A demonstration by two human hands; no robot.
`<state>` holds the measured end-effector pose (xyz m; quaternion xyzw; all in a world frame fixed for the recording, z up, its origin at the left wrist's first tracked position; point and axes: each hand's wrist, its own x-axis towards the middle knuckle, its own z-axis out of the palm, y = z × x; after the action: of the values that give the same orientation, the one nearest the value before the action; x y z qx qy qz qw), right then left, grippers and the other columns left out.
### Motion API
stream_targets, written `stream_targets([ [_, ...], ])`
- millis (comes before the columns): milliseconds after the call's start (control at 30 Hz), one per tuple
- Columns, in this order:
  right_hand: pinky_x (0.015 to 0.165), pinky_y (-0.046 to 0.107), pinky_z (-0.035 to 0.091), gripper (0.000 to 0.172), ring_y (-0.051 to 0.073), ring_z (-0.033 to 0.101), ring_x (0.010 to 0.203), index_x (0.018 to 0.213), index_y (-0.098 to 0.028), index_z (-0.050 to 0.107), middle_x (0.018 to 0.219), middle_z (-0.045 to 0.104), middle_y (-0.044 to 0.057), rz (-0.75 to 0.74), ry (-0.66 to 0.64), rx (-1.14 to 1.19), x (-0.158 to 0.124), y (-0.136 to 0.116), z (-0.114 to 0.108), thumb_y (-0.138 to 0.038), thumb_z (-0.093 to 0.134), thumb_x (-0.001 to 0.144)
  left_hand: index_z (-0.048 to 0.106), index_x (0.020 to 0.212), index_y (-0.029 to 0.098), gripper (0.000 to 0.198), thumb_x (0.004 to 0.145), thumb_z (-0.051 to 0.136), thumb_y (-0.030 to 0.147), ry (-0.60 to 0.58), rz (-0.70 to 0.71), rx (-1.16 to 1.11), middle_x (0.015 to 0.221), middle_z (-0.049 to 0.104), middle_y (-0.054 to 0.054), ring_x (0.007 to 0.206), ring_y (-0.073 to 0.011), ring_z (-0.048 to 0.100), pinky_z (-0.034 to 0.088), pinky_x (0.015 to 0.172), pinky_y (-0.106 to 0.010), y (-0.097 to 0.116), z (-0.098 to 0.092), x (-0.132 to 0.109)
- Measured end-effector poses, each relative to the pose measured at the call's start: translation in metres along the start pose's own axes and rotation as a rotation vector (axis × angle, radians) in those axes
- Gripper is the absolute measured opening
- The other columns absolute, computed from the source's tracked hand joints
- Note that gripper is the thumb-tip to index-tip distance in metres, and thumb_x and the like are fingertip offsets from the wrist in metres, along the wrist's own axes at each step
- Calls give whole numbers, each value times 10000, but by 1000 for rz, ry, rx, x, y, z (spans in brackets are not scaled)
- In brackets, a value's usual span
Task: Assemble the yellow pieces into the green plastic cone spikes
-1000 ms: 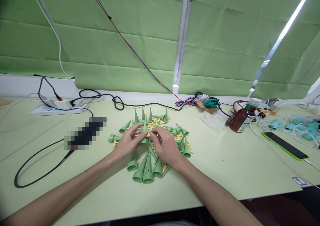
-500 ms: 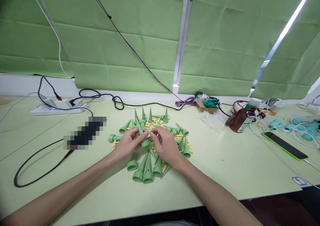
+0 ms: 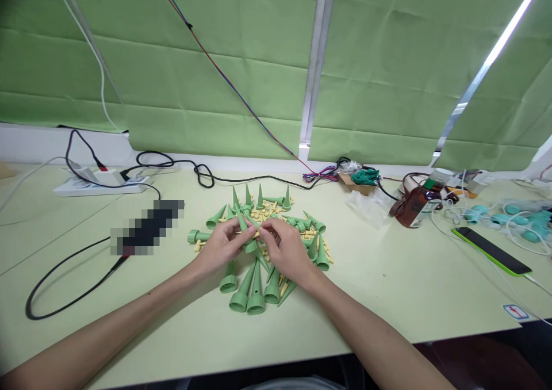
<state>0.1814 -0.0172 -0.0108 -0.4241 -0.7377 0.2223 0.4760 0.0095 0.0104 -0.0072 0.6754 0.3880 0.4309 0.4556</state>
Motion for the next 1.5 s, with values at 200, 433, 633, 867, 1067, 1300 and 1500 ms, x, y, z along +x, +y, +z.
stream_targets([
  [200,572,258,365,189,130,474,598,831,-184,590,695,567,-8,29,-14,-16,1,0,-1,-268,484,963,610,829,147,346,843,628,492,1,18,31,642,510,17,497,-77,377,267,450,-204,0,1,-1],
  [433,545,249,335,241,116,434,552,783,-184,566,645,541,-24,62,-28,-18,1,-1,-1,-305,476,971,559,764,163,330,868,601,473,5,0,5,522,360,74,410,-55,270,225,403,-208,-3,3,0],
  [633,532,243,312,302,106,414,531,734,-176,565,618,542,-28,58,-20,-39,1,-2,-1,-339,481,974,543,747,165,352,876,581,490,0,-5,7,498,336,81,388,-52,263,214,389,-209,-3,3,0],
  [867,514,255,250,430,103,311,507,594,-195,374,533,349,-54,28,-9,-93,2,3,1,-369,469,975,572,743,159,375,840,619,519,7,-29,-17,495,310,80,392,-56,268,202,391,-207,1,4,-3],
  [1067,533,270,266,463,117,334,509,588,-202,349,536,358,-41,29,-20,-113,2,7,2,-404,388,1004,572,738,161,398,830,619,546,-7,-32,-11,492,315,79,395,-61,267,206,397,-214,1,4,-2],
  [1300,560,257,360,217,133,474,577,979,-202,580,718,594,-11,56,-64,-3,1,-1,-2,-356,428,998,511,702,173,392,855,599,523,57,-42,-5,518,358,72,433,-71,327,259,433,-215,-1,1,2],
  [1500,604,257,389,152,138,517,643,937,-198,575,785,623,5,-4,-81,5,0,2,0,-294,465,981,526,733,170,366,874,584,503,45,-26,1,513,348,74,429,-71,303,254,431,-214,-3,1,1],
])
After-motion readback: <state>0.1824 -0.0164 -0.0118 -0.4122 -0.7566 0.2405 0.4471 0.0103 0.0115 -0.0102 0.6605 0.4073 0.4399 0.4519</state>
